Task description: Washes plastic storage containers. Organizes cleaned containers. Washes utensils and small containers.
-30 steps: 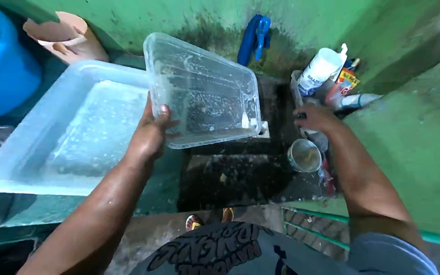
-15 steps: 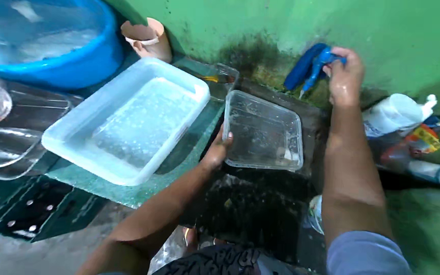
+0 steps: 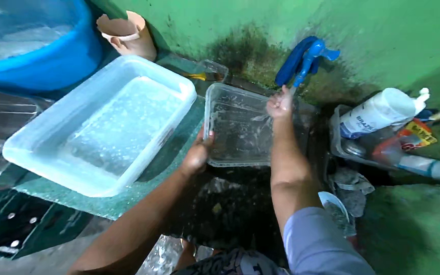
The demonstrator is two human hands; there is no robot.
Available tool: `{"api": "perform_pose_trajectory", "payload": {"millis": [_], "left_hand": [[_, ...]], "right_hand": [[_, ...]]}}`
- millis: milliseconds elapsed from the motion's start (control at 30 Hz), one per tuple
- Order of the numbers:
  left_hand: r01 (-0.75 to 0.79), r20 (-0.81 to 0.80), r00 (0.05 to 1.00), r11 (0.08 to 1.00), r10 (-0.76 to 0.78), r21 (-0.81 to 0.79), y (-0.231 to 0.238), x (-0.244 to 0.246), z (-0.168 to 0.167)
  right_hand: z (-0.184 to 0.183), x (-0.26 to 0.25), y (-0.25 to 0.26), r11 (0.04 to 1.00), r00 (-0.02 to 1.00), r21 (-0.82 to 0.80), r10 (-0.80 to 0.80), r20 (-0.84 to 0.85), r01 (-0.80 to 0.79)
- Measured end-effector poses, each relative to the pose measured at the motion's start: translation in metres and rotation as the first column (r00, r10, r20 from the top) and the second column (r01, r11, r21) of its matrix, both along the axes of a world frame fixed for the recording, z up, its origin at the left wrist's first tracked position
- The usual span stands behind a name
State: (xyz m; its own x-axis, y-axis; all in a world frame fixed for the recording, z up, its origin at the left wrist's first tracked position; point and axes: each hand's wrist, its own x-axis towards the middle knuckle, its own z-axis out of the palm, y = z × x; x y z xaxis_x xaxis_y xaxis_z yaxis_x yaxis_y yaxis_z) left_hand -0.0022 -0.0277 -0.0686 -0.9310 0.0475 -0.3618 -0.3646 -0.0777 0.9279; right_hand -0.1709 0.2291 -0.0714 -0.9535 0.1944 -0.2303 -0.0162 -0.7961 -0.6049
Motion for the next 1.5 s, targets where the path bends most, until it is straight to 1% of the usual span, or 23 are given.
{"api": "perform_pose_trajectory", "payload": {"millis": [67, 100, 133, 167, 200, 233, 267, 300, 367, 433, 500, 600, 667, 767, 833, 900, 967, 1067, 1167, 1233, 1300, 1400, 1500], "left_hand": [[-0.022, -0.010, 1.000, 1.000, 0.022, 0.019, -0.002, -0.002, -0.002], [-0.034, -0.015, 0.999, 0.999, 0.035, 0.037, -0.003, -0.002, -0.003], [-0.040, -0.024, 0.999, 0.998, 0.042, 0.049, -0.003, -0.001, -0.002], [-0.046, -0.033, 0.998, 0.997, 0.048, 0.057, -0.004, 0.000, -0.001], [-0.049, -0.038, 0.998, 0.997, 0.051, 0.067, -0.007, 0.001, 0.001], [-0.052, -0.041, 0.998, 0.996, 0.055, 0.073, -0.010, 0.002, 0.003], [-0.048, -0.037, 0.998, 0.996, 0.051, 0.077, -0.013, 0.002, 0.005], [-0.047, -0.035, 0.998, 0.995, 0.050, 0.085, -0.017, 0.002, 0.007], [-0.056, -0.020, 0.998, 0.989, 0.060, 0.135, -0.023, 0.000, 0.009], [-0.073, 0.028, 0.997, 0.973, 0.069, 0.217, -0.024, -0.002, 0.007], [-0.064, 0.082, 0.996, 0.955, 0.042, 0.290, -0.024, -0.006, 0.003], [-0.026, 0.157, 0.987, 0.926, -0.036, 0.376, -0.015, -0.011, -0.013], [0.051, 0.166, 0.978, 0.922, -0.123, 0.384, 0.001, -0.015, -0.031], [0.146, 0.194, 0.961, 0.955, -0.199, 0.257, 0.036, -0.023, -0.056], [0.192, 0.222, 0.949, 0.967, -0.226, 0.164, 0.059, -0.024, -0.058], [0.194, 0.233, 0.947, 0.971, -0.223, 0.142, 0.076, -0.026, -0.059], [0.183, 0.192, 0.958, 0.970, -0.213, 0.159, 0.077, -0.034, -0.054], [0.182, 0.083, 0.976, 0.963, -0.202, 0.198, 0.050, -0.055, -0.011], [0.197, 0.014, 0.980, 0.980, -0.197, 0.021, 0.007, -0.085, 0.060], [0.208, -0.051, 0.974, 0.965, -0.219, -0.162, -0.011, -0.091, 0.112], [0.208, -0.111, 0.957, 0.905, -0.266, -0.372, -0.016, -0.087, 0.159], [0.219, -0.172, 0.905, 0.773, -0.389, -0.595, -0.006, -0.079, 0.191], [0.205, -0.193, 0.887, 0.734, -0.419, -0.648, -0.005, -0.081, 0.184]], "right_hand": [[0.010, -0.008, -0.004, 0.999, 0.999, 0.047, -0.014, -0.031, 0.016], [0.014, -0.011, -0.004, 0.989, 0.999, 0.145, -0.013, -0.030, 0.017], [0.019, -0.011, -0.002, 0.947, 1.000, 0.321, 0.007, -0.021, 0.000], [0.025, -0.008, 0.003, 0.811, 0.998, 0.583, 0.055, 0.016, -0.054], [0.033, -0.004, 0.009, 0.527, 0.989, 0.837, 0.094, 0.115, -0.148], [0.041, 0.004, 0.017, 0.205, 0.974, 0.952, 0.081, 0.214, -0.226], [0.047, 0.014, 0.027, -0.028, 0.961, 0.963, 0.057, 0.270, -0.268], [0.044, 0.026, 0.040, -0.118, 0.958, 0.954, 0.046, 0.283, -0.276], [0.024, 0.053, 0.066, -0.084, 0.942, 0.939, 0.000, 0.334, -0.333], [0.002, 0.087, 0.086, 0.050, 0.874, 0.873, 0.010, 0.485, -0.485], [-0.007, 0.114, 0.109, 0.175, 0.829, 0.810, 0.102, 0.550, -0.559], [0.024, 0.137, 0.138, 0.184, 0.823, 0.802, 0.104, 0.559, -0.568], [0.078, 0.155, 0.135, 0.145, 0.830, 0.819, 0.035, 0.556, -0.555], [0.147, 0.170, 0.124, -0.027, 0.822, 0.829, -0.153, 0.549, -0.559], [0.179, 0.178, 0.114, -0.151, 0.815, 0.810, -0.251, 0.523, -0.566], [0.194, 0.186, 0.108, -0.217, 0.814, 0.798, -0.314, 0.488, -0.562], [0.193, 0.195, 0.109, -0.199, 0.808, 0.803, -0.338, 0.482, -0.562], [0.161, 0.208, 0.114, -0.030, 0.813, 0.851, -0.314, 0.489, -0.524], [0.105, 0.210, 0.098, 0.295, 0.843, 0.854, -0.211, 0.495, -0.428], [0.062, 0.203, 0.079, 0.533, 0.871, 0.762, -0.090, 0.483, -0.368], [0.018, 0.194, 0.055, 0.704, 0.898, 0.640, -0.008, 0.439, -0.307], [-0.033, 0.185, 0.028, 0.833, 0.906, 0.474, 0.072, 0.418, -0.285], [-0.051, 0.181, 0.017, 0.836, 0.908, 0.502, -0.013, 0.419, -0.219]]}}
